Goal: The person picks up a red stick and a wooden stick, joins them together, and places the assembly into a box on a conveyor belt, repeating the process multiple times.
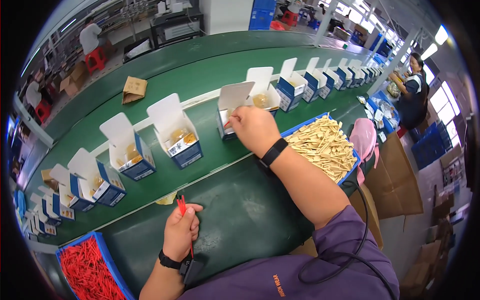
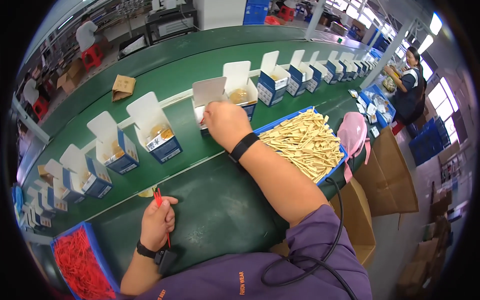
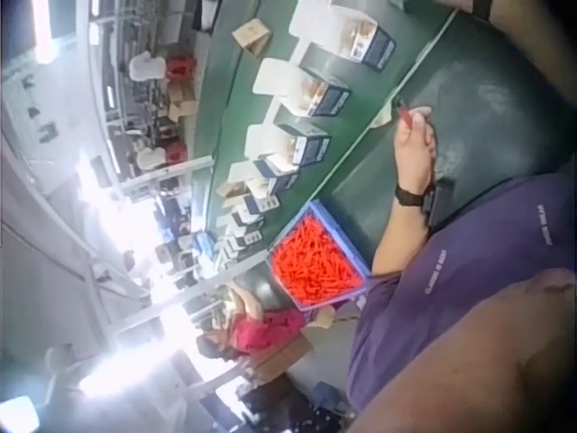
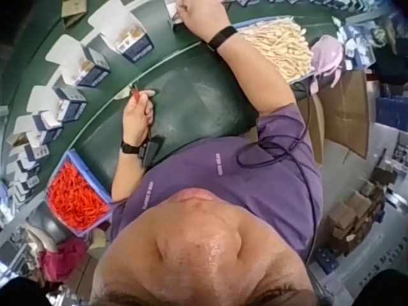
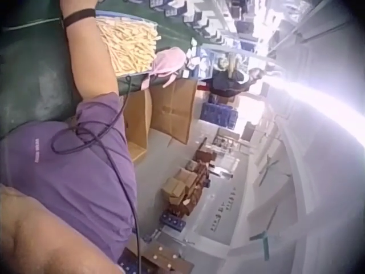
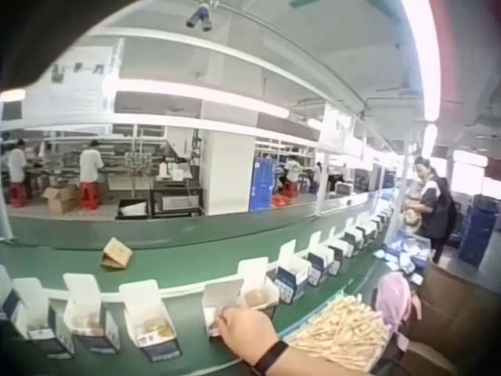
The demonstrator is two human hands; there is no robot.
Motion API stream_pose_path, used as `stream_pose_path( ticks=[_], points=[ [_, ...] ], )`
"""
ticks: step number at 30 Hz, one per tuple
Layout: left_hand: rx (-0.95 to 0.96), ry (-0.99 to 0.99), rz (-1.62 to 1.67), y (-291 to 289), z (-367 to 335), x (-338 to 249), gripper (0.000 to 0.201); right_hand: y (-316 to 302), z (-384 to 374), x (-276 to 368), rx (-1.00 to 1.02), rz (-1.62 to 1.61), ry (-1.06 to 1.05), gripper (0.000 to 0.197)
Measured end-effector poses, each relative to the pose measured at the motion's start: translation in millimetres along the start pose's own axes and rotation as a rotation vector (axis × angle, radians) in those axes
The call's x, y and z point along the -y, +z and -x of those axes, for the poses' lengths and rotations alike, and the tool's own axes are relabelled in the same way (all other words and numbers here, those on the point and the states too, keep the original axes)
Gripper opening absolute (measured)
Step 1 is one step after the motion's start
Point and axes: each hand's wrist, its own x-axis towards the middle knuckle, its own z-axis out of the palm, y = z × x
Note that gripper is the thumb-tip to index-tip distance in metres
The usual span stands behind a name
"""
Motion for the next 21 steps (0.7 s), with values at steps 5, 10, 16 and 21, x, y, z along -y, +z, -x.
stream_pose_path(
  ticks=[5, 10, 16, 21],
  points=[
    [-0.025, 0.008, -0.009, 14, -2, 0, 0.019, -3, -2, -5, -0.019, 0.021, -0.107, 0.017],
    [-0.024, 0.017, -0.057, 23, 1, 0, 0.016, -8, 3, -7, -0.031, 0.005, -0.130, 0.016],
    [-0.055, 0.039, 0.086, 41, 20, -2, 0.017, -6, -20, 20, 0.288, 0.322, -0.125, 0.012],
    [-0.066, 0.064, 0.042, 39, 24, 5, 0.015, -5, -32, 10, 0.318, 0.266, -0.123, 0.015]
  ],
)
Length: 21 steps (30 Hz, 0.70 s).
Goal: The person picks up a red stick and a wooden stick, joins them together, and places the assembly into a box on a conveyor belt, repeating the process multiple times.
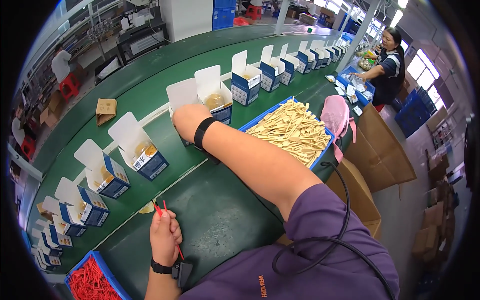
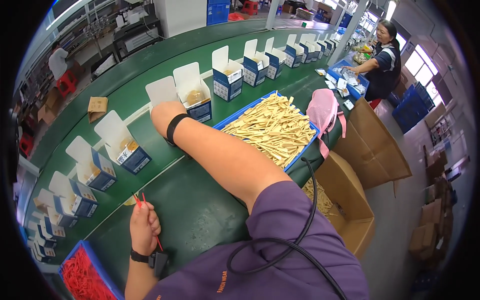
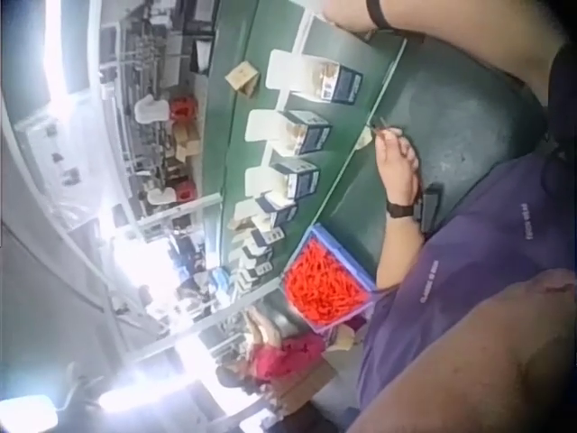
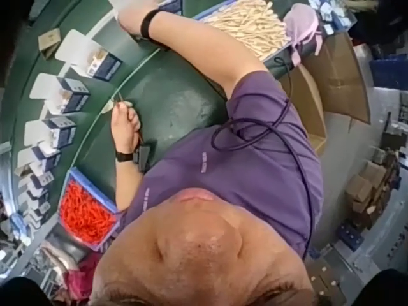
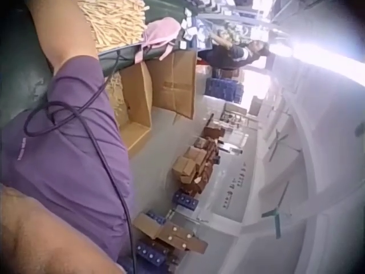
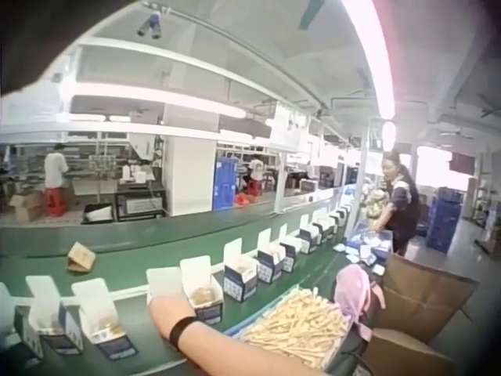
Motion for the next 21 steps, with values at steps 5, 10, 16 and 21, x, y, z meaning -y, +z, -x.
stream_pose_path(
  ticks=[5, 10, 16, 21],
  points=[
    [0.039, -0.049, 0.079, -41, -7, 2, 0.017, -29, 38, 9, -0.276, -0.241, -0.075, 0.021],
    [0.061, -0.079, 0.068, -57, -17, 5, 0.021, -45, 108, -94, 0.125, 0.006, 0.303, 0.018],
    [0.080, -0.035, 0.037, -50, -18, 4, 0.021, -13, 145, -126, 0.140, -0.056, 0.255, 0.019],
    [0.072, -0.017, 0.064, -55, -12, 5, 0.021, 4, 135, -110, 0.097, -0.002, 0.197, 0.016]
  ],
)
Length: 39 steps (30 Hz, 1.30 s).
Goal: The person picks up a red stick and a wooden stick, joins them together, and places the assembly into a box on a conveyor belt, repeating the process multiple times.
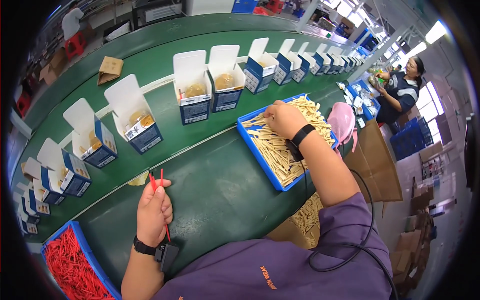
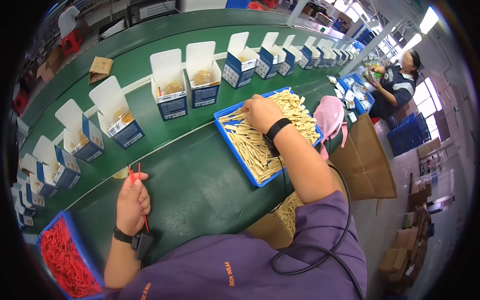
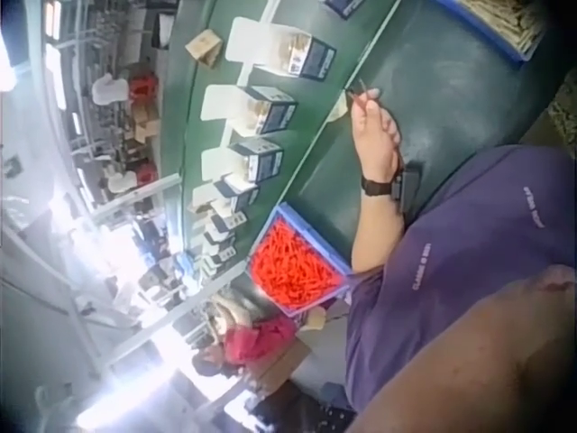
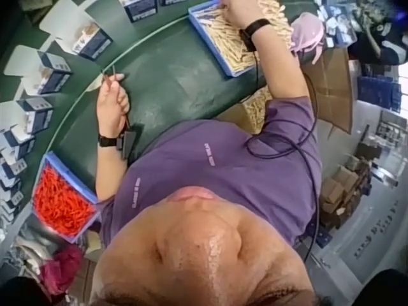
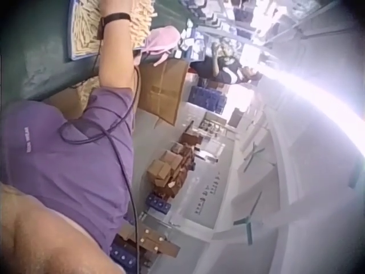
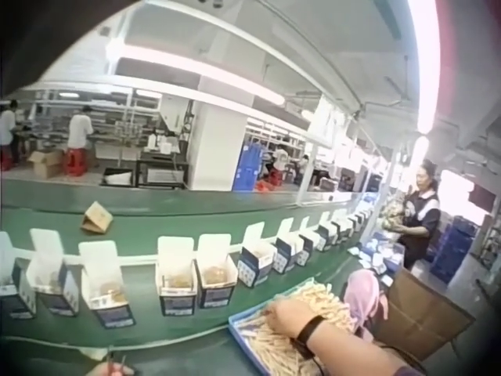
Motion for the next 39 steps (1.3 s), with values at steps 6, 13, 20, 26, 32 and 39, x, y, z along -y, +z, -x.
stream_pose_path(
  ticks=[6, 13, 20, 26, 32, 39],
  points=[
    [0.010, -0.024, 0.025, -33, 8, -3, 0.021, -8, 2, 49, 0.123, 0.054, -0.087, 0.010],
    [0.047, -0.011, -0.046, -102, 34, -8, 0.024, -26, 54, 214, 0.185, -0.741, 0.072, 0.008],
    [0.044, 0.080, -0.171, -103, 51, -13, 0.027, 38, 54, 331, 0.532, -0.975, -0.020, 0.013],
    [0.169, 0.182, -0.384, -115, 41, 11, 0.027, 66, 57, 317, 0.484, -1.268, 0.122, 0.018],
    [0.079, 0.114, -0.341, -105, 41, 4, 0.028, 70, 55, 306, 0.491, -1.254, 0.098, 0.015],
    [0.016, 0.100, -0.015, -93, 39, -8, 0.029, 79, 55, 298, 0.336, -1.434, 0.241, 0.015]
  ],
)
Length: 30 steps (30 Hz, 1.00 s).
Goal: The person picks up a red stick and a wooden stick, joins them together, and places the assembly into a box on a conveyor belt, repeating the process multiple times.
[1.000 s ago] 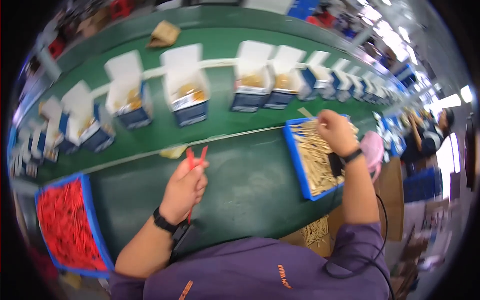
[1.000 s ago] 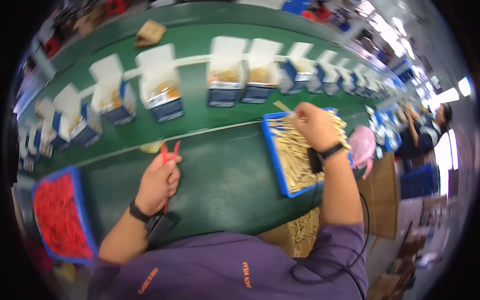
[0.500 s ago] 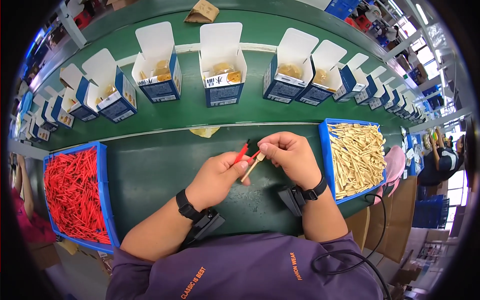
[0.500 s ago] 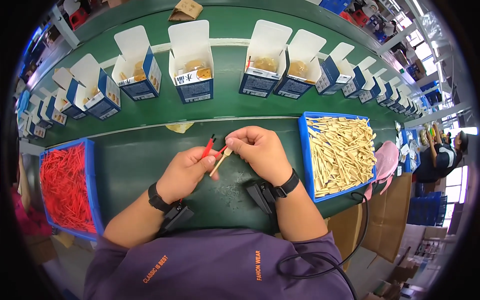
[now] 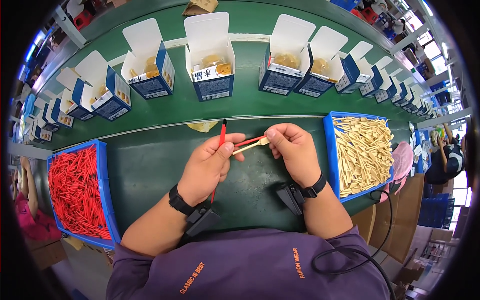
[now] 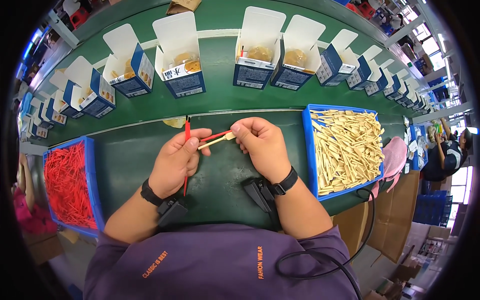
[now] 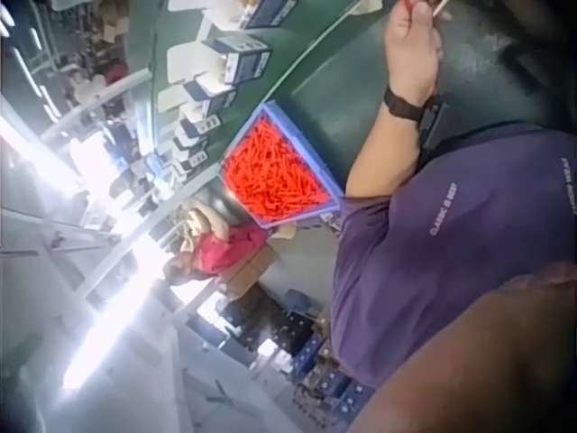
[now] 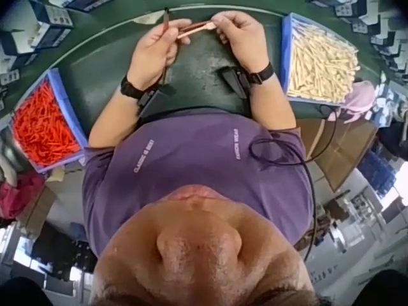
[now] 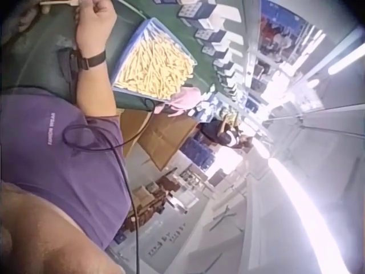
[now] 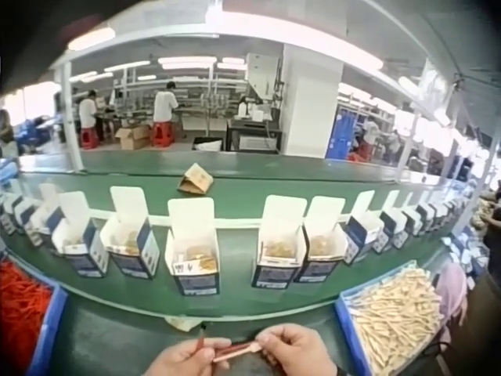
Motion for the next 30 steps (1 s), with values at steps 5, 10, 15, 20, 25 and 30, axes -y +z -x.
stream_pose_path(
  ticks=[5, 10, 15, 20, 25, 30],
  points=[
    [0.156, -0.016, 0.223, 4, 3, -3, 0.029, -2, 3, 0, 0.138, -0.378, 0.217, 0.018],
    [0.167, 0.108, -0.039, 5, 3, 11, 0.027, 8, 10, -5, 0.288, -0.553, 0.396, 0.019],
    [0.149, 0.374, -0.197, 16, -3, 17, 0.023, 5, 12, -10, 0.326, -0.658, 0.429, 0.018],
    [-0.035, 0.445, -0.361, 18, -13, 23, 0.018, -5, 14, -3, 0.157, -0.254, 0.264, 0.016],
    [0.002, 0.191, -0.575, 27, -8, 14, 0.018, -6, 17, -1, 0.025, 0.032, -0.111, 0.016],
    [0.007, 0.128, -0.681, 24, -13, 15, 0.020, -8, 12, 0, 0.056, 0.024, -0.076, 0.016]
  ],
)
